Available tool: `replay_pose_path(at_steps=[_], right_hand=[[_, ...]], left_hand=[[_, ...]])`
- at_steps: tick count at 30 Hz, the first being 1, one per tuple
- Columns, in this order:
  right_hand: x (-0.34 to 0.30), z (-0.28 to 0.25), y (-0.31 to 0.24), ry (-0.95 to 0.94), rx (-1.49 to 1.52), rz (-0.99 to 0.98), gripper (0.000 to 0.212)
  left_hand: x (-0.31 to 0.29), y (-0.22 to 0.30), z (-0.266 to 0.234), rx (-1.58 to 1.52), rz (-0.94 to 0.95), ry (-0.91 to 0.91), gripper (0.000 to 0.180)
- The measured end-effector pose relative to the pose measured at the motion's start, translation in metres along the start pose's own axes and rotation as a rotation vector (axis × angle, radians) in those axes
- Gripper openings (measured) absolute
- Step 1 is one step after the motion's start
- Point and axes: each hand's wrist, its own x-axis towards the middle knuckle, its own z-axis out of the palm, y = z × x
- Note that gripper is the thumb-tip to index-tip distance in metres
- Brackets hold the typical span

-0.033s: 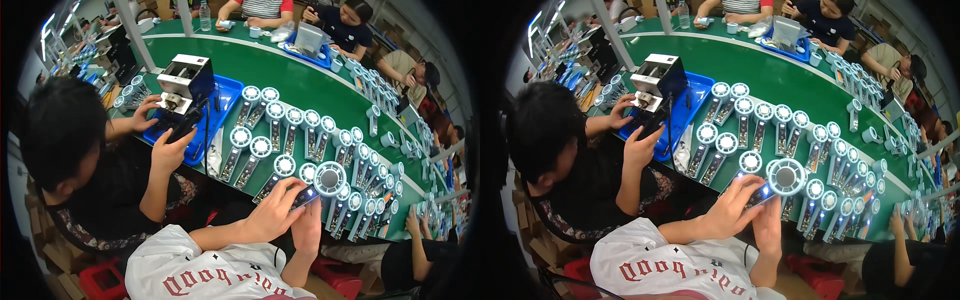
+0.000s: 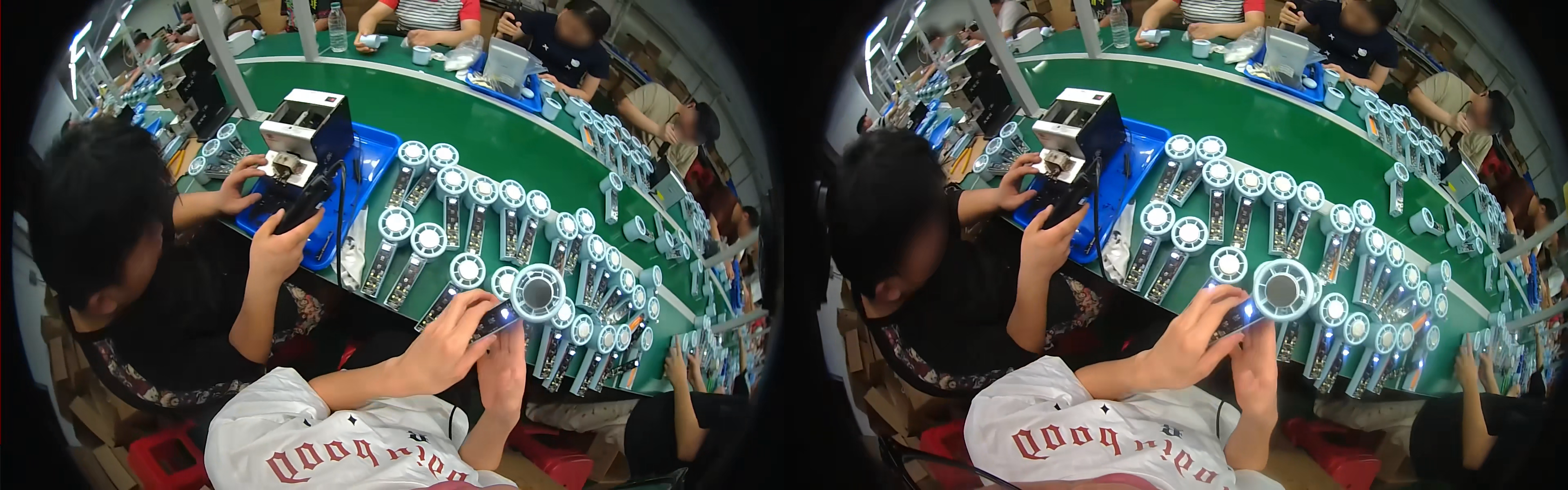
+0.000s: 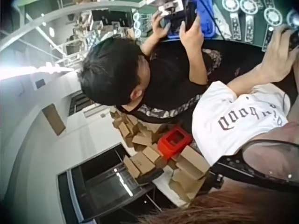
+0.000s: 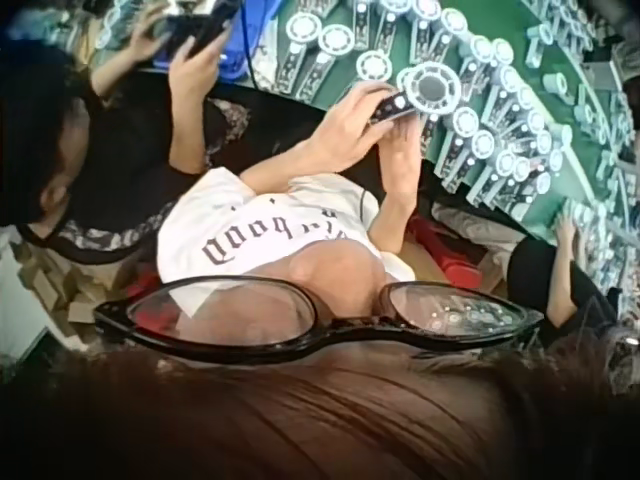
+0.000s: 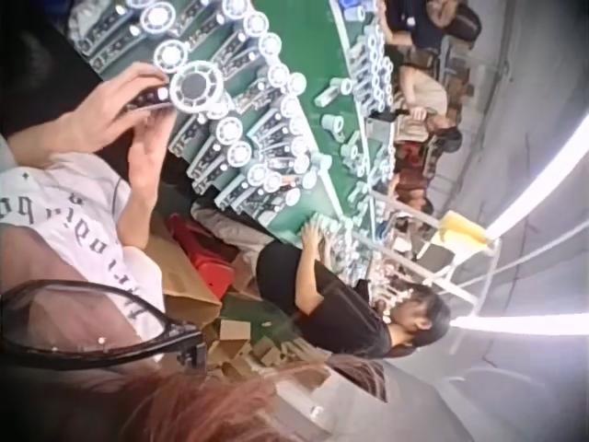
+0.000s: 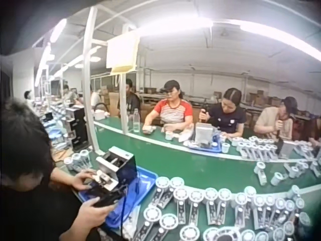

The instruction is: The person tests handheld fan assemblies along a production table by picking up the fans, turning them on by hand, and placing them back onto the table.

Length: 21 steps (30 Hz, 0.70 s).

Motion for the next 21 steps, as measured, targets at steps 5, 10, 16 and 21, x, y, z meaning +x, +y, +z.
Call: replay_pose_path(at_steps=[5, 10, 16, 21], right_hand=[[-0.023, 0.001, 0.000, 0.003, -0.204, 0.073, 0.063], [-0.045, -0.002, -0.008, -0.014, -0.341, 0.157, 0.048], [-0.043, -0.006, -0.015, 0.081, -0.358, 0.133, 0.038], [-0.018, -0.005, -0.012, 0.069, -0.328, 0.173, 0.036]], left_hand=[[-0.015, -0.014, -0.023, -0.158, -0.178, 0.084, 0.042], [-0.022, -0.010, -0.045, -0.234, -0.336, 0.182, 0.038], [-0.005, -0.011, -0.045, -0.296, -0.249, 0.219, 0.039], [-0.010, -0.021, -0.037, -0.268, -0.108, 0.128, 0.040]])
